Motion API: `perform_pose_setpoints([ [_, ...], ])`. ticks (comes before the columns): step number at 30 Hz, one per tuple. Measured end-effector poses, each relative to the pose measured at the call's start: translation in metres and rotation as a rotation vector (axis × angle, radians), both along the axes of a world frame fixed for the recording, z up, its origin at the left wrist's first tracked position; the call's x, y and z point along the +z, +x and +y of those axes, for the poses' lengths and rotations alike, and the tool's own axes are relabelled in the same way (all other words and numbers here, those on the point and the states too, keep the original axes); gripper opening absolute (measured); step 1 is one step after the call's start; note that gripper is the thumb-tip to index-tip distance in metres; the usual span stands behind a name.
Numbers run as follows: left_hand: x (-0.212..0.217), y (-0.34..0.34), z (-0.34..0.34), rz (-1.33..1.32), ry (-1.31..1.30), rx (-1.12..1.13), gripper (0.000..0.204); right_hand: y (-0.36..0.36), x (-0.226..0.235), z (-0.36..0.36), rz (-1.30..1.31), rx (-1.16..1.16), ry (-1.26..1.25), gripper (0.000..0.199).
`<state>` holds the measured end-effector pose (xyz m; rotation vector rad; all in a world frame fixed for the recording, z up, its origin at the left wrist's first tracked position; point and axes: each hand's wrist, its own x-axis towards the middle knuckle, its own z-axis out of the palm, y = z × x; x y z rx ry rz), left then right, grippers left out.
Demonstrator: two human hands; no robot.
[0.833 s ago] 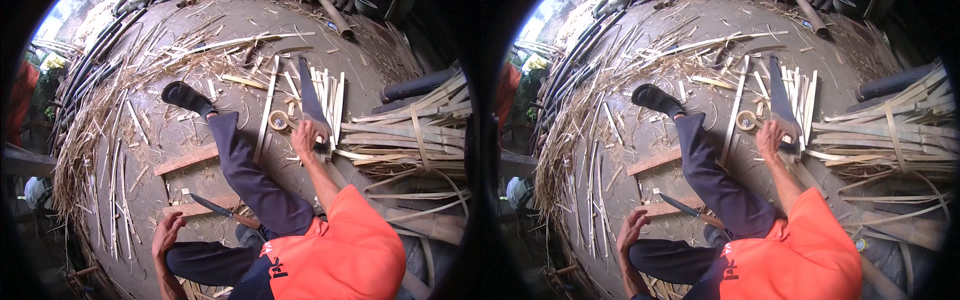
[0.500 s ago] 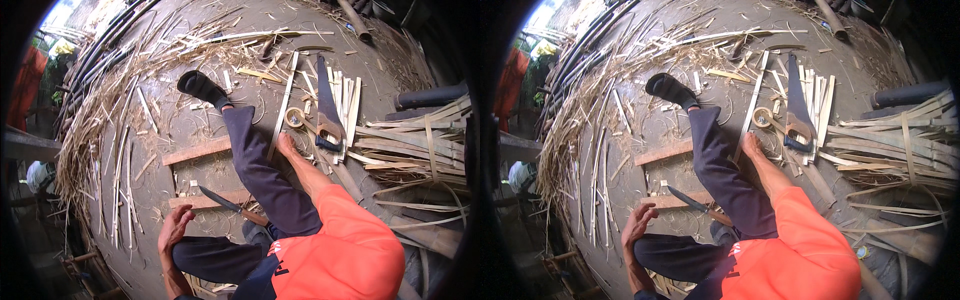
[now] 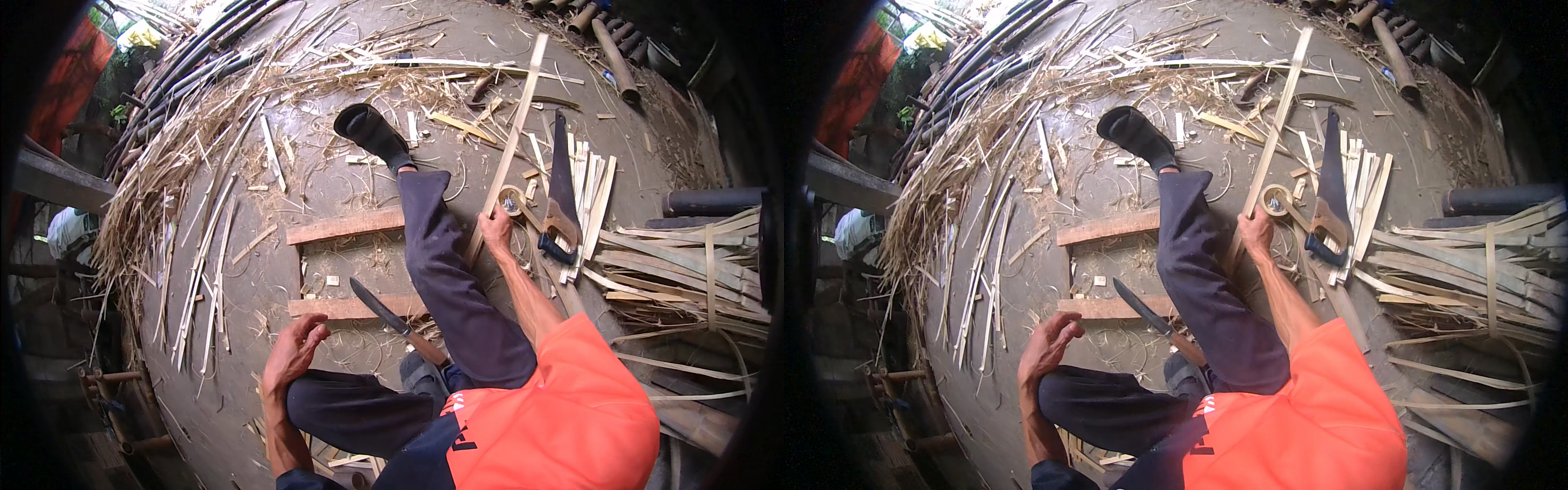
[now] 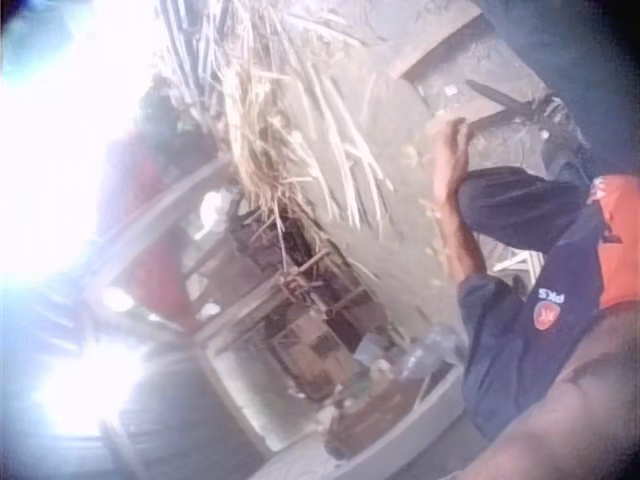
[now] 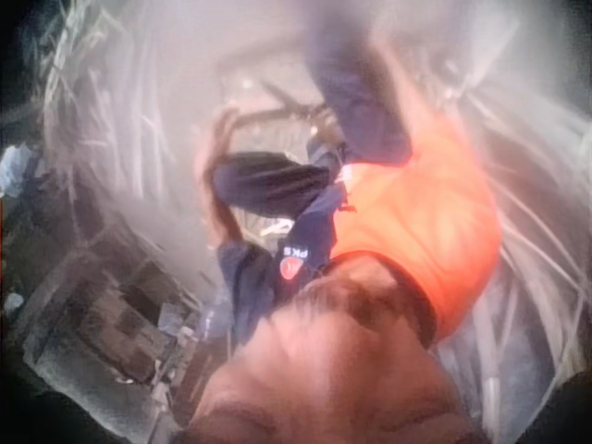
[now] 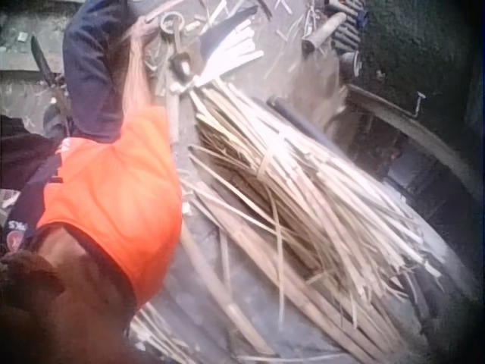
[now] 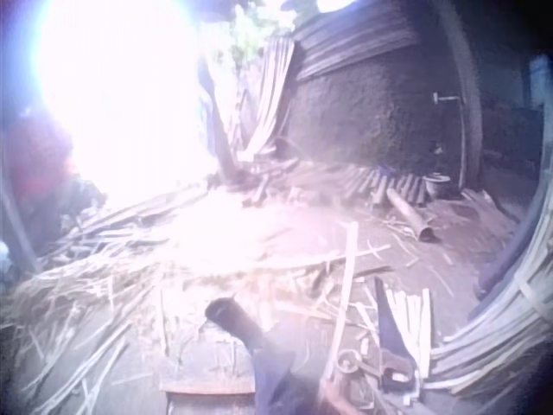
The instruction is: The person sits on the floor and uses a large knife to split thin wooden strips into smaller pieces. They repeatedly pick up strips, position them on a wooden block, and strike them with the knife to separate them.
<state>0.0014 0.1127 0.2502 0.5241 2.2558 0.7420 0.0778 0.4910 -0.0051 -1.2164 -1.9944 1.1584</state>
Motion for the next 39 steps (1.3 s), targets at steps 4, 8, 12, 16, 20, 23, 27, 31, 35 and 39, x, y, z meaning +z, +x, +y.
perform_pose_setpoints([
  [4, 0.006, 0.001, 0.007, 0.031, -0.012, -0.060, 0.036, 0.009, 0.054, 0.042, 0.378, 0.102, -0.059, 0.009],
  [8, 0.003, -0.001, 0.002, 0.019, 0.168, 0.041, 0.033, -0.011, 0.158, 0.074, 0.794, 0.249, -0.184, 0.009],
  [12, -0.016, -0.020, 0.005, 0.211, 0.423, 0.130, 0.033, -0.057, 0.206, 0.065, 0.936, 0.483, -0.301, 0.012],
  [16, -0.006, -0.034, 0.017, 0.408, 0.563, 0.185, 0.035, -0.112, 0.198, -0.025, 0.889, 0.636, -0.521, 0.010],
  [20, -0.034, -0.051, 0.007, -0.213, 0.511, 0.337, 0.029, -0.143, 0.154, -0.141, 0.827, 0.668, -0.729, 0.012],
  [23, -0.093, -0.048, -0.030, 0.088, 0.376, 0.459, 0.031, -0.127, 0.125, -0.180, 0.544, 0.834, -0.795, 0.020],
  [27, -0.204, -0.022, -0.123, 0.094, 0.178, 0.586, 0.030, -0.050, 0.089, -0.165, 0.277, 0.891, -0.432, 0.020],
  [31, -0.278, 0.014, -0.156, -0.106, 0.048, 0.740, 0.035, 0.046, 0.066, -0.053, 0.224, 0.265, 0.091, 0.019],
  [35, -0.302, -0.007, -0.152, -0.032, -0.007, 0.619, 0.039, 0.176, -0.011, 0.051, -0.560, 0.273, 0.370, 0.037],
  [39, -0.293, -0.001, -0.162, 0.019, -0.127, 0.632, 0.039, 0.183, -0.021, 0.035, -0.880, 0.379, 0.619, 0.040],
])
